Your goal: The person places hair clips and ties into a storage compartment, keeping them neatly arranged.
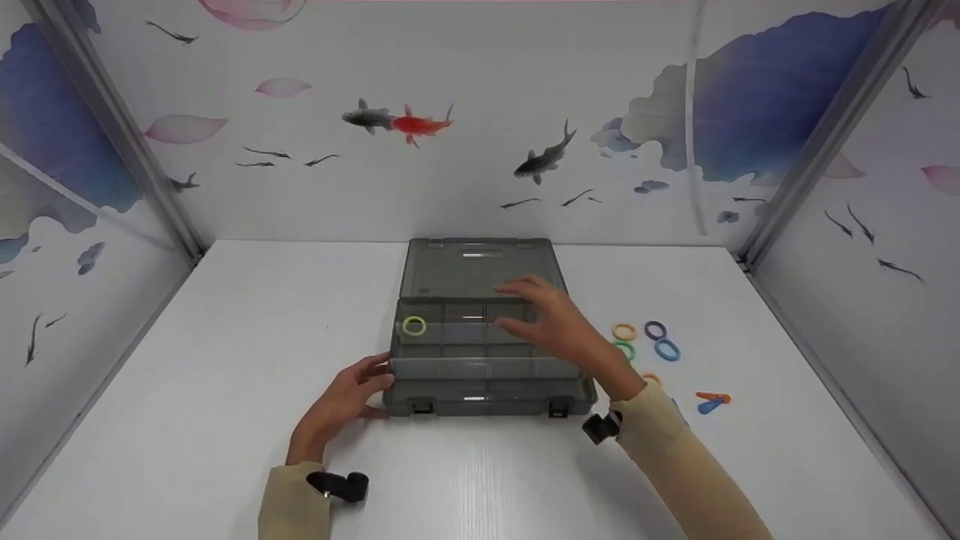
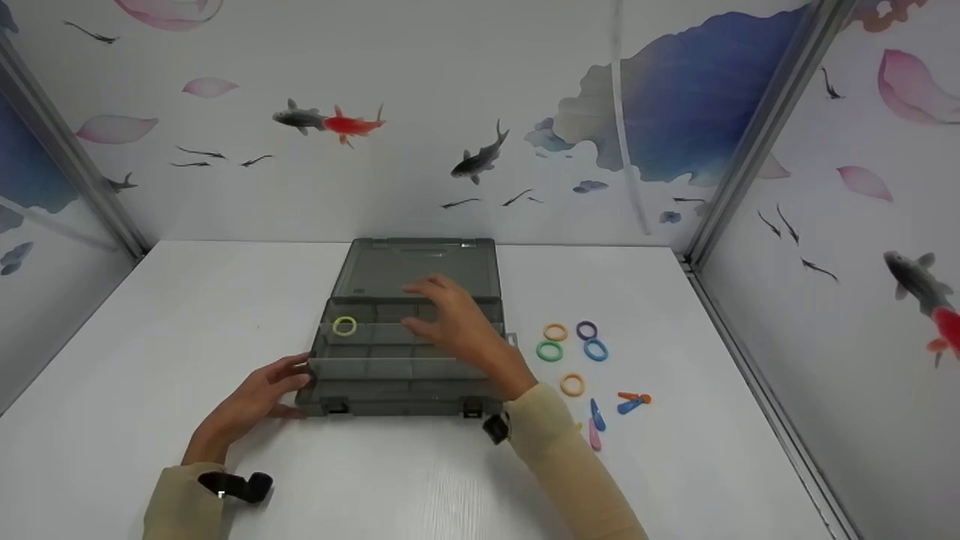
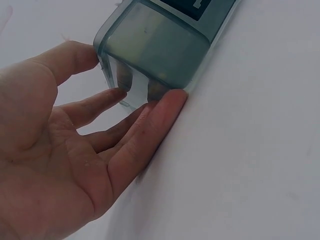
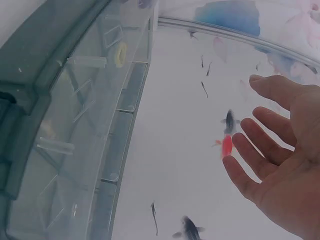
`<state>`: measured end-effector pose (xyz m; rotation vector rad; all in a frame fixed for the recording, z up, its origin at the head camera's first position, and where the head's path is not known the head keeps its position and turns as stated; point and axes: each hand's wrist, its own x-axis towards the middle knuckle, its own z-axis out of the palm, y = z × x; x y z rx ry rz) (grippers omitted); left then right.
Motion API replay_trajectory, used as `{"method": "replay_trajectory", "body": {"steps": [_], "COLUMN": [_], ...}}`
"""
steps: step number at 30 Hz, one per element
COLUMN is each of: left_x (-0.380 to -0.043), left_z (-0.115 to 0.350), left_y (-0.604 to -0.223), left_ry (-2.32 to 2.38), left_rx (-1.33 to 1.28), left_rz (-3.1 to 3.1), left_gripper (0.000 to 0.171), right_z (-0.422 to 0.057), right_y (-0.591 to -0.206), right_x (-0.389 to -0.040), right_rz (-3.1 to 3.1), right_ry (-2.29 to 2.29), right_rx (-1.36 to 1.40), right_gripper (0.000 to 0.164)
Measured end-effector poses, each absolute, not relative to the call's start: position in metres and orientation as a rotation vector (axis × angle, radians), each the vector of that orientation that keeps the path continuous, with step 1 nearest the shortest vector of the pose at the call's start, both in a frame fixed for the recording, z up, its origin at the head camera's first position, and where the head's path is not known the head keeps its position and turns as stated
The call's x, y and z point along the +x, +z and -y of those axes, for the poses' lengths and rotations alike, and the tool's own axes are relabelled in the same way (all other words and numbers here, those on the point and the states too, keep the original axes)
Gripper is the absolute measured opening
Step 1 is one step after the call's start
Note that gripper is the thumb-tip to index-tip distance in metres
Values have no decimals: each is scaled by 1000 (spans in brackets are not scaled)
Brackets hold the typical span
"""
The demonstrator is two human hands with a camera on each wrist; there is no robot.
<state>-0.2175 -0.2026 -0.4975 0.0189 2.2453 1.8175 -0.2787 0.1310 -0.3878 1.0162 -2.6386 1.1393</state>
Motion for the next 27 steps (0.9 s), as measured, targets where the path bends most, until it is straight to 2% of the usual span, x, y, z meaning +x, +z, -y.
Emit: {"method": "replay_trajectory", "body": {"steps": [10,20,27], "left_x": [-218,-218,-218], "left_z": [205,204,205], "left_y": [-498,-498,-498], "left_ry": [1822,1818,1824], "left_rx": [28,-7,18], "left_rz": [-2225,-2239,-2224], "left_gripper": [61,61,61], "right_z": [-194,-262,-299], "right_y": [-410,-432,-445], "right_x": [-259,-255,-255], "right_rz": [2585,2654,2823], "right_ry": [1168,1236,1202], "right_rx": [782,612,470], "right_gripper": [50,47,55]}}
